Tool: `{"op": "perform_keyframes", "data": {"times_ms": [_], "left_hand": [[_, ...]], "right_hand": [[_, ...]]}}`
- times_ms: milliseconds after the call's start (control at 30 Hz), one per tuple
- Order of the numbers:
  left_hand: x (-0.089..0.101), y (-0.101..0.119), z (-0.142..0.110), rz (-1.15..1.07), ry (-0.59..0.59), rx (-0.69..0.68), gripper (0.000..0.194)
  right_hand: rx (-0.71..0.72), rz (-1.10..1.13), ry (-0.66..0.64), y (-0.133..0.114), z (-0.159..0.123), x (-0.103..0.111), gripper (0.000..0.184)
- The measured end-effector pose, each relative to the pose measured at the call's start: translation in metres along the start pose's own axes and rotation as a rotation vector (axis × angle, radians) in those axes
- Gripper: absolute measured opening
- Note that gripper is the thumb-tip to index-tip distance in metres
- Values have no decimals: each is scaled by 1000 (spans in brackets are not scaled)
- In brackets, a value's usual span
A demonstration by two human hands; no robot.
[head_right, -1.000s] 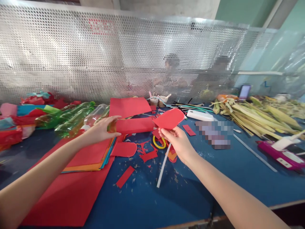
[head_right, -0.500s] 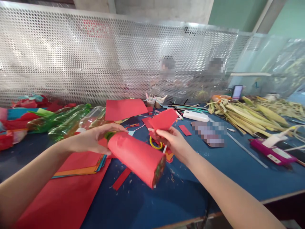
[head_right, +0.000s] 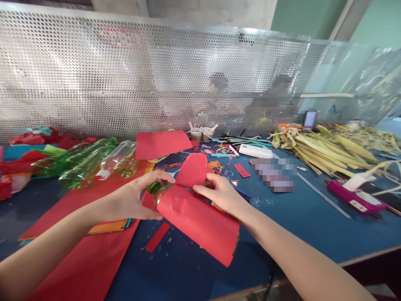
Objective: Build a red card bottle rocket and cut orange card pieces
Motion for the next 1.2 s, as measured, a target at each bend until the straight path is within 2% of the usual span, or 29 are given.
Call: {"op": "perform_keyframes", "data": {"times_ms": [100, 200, 300, 400, 500, 733, 833, 933, 1033, 1100, 1200], "left_hand": [[1, -4, -1, -17, 58, 7, 69], [0, -1, -1, 50, 61, 10, 78], [1, 6, 0, 124, 71, -14, 72], [3, 11, 0, 142, 90, -55, 74], [4, 10, 1, 171, 83, -77, 75], [4, 3, 3, 196, 75, -101, 57], [5, -1, 3, 205, 73, -108, 57], [11, -8, 3, 220, 119, -78, 61], [20, -18, 4, 267, 240, 16, 61], [24, -27, 2, 325, 316, 139, 62], [24, -32, -1, 442, 376, 242, 63]], "right_hand": [[33, -25, 7, -5, -1, 3, 22], [24, -85, -7, -6, -2, 4, 19], [-8, -93, -3, -6, -3, 5, 18], [1, -35, -19, -11, -6, 5, 15], [28, 30, -39, -14, -8, 4, 16], [-9, -5, -34, -5, -5, 5, 24], [74, 24, 80, -13, -3, 18, 23], [243, 144, 346, -27, -7, 49, 23], [407, 186, 616, -37, -17, 78, 23], [458, 180, 682, -39, -19, 86, 24], [456, 146, 647, -36, -14, 83, 24]]}}
Point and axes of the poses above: each hand's wrist, its own z-axis towards the middle knuckle, its own x-axis out of the back of the hand, y = z × x, the point moved 8 cm from there along z, towards the middle knuckle, and after that the axes turned 7 degrees about -x, right-handed, at the moved point
